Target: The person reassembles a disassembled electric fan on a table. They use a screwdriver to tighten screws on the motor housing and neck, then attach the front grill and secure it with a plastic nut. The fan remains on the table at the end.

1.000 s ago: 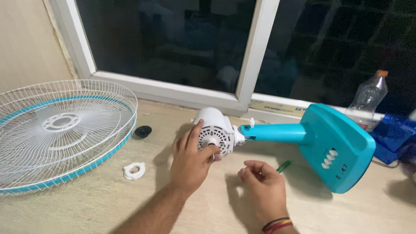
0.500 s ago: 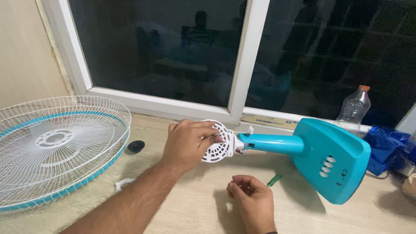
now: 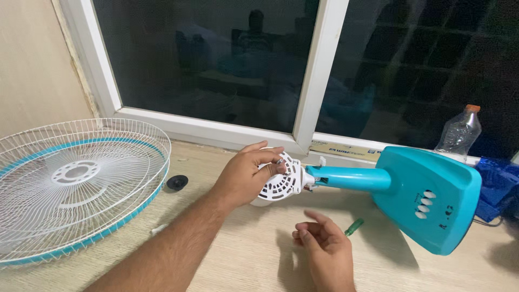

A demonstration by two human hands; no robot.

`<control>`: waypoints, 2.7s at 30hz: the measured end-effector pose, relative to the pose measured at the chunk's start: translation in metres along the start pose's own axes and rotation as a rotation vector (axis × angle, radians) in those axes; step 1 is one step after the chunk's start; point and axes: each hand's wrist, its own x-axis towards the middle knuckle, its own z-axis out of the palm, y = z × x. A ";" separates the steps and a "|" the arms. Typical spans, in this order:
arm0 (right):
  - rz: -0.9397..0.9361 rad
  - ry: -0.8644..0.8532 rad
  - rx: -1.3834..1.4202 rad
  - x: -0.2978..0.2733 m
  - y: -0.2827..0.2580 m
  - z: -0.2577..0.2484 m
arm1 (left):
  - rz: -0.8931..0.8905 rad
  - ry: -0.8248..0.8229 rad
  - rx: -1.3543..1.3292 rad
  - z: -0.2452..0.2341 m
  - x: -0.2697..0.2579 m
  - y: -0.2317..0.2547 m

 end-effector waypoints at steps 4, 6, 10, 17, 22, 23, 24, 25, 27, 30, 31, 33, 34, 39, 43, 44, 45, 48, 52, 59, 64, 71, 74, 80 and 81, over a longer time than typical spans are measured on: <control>-0.123 -0.032 0.064 0.003 0.002 0.016 | 0.080 -0.023 -0.042 0.001 0.000 -0.006; -0.155 -0.099 0.035 0.003 0.004 0.026 | 0.127 -0.031 0.050 -0.001 0.001 -0.006; -0.095 -0.149 0.061 0.002 0.006 0.035 | 0.071 -0.029 -0.188 0.004 0.000 -0.002; -0.180 -0.171 0.120 -0.001 0.007 0.031 | 0.079 -0.020 -0.098 0.004 -0.001 0.007; -0.117 -0.135 0.073 -0.001 0.007 0.027 | 0.088 -0.063 -0.073 -0.004 -0.002 0.014; -0.119 -0.140 0.101 0.000 0.005 0.026 | 0.116 -0.064 -0.035 -0.006 -0.002 0.015; -0.123 -0.145 0.131 0.001 0.004 0.024 | 0.147 -0.066 0.005 -0.007 -0.002 0.016; -0.126 -0.150 0.161 0.002 0.002 0.023 | 0.099 -0.032 -0.023 -0.007 -0.001 0.018; -0.125 -0.186 0.231 0.001 0.000 0.023 | -0.004 0.034 -0.080 -0.005 -0.004 0.019; -0.097 -0.206 0.267 0.000 -0.007 0.028 | -0.376 0.129 -0.085 0.009 -0.010 0.021; -0.084 -0.206 0.268 0.000 -0.008 0.030 | -0.304 0.145 -0.126 0.010 -0.009 0.019; -0.023 -0.204 0.182 -0.003 -0.009 0.030 | -0.177 0.177 -0.211 0.012 -0.015 0.013; 0.002 -0.204 0.141 -0.002 -0.010 0.031 | -0.127 0.127 -0.119 0.009 -0.016 0.009; -0.036 -0.307 0.138 0.004 -0.006 0.024 | -0.136 -0.009 0.090 -0.001 -0.022 0.001; -0.180 -0.230 0.034 0.013 -0.009 0.015 | -0.077 -0.016 0.121 -0.007 -0.023 0.003; -0.164 -0.147 0.000 0.011 -0.009 0.011 | -0.054 -0.012 0.129 -0.008 -0.024 0.003; -0.147 -0.064 -0.034 0.009 -0.011 0.006 | -0.030 -0.009 0.137 -0.008 -0.026 0.002; -0.170 0.049 -0.042 0.005 -0.020 0.003 | -0.094 -0.045 0.148 -0.010 -0.024 0.001; -0.148 0.113 -0.071 -0.001 -0.032 0.007 | -0.098 -0.053 0.159 -0.011 -0.025 0.000; -0.106 0.125 -0.133 -0.009 -0.043 0.016 | -0.106 -0.055 0.121 -0.014 -0.026 -0.002; -0.189 0.168 -0.167 -0.014 -0.053 0.021 | -0.140 -0.069 0.131 -0.012 -0.026 0.001; -0.352 -0.091 -0.336 0.003 -0.100 0.041 | -0.152 -0.060 0.132 -0.011 -0.030 0.010; -0.382 -0.152 -0.419 0.010 -0.123 0.053 | -0.190 -0.080 0.139 -0.012 -0.028 0.013; -0.332 -0.185 -0.695 0.009 -0.145 0.062 | -0.151 0.084 -0.037 -0.001 -0.036 0.002; -0.335 -0.181 -0.712 0.010 -0.146 0.065 | -0.172 0.119 -0.095 0.002 -0.038 -0.001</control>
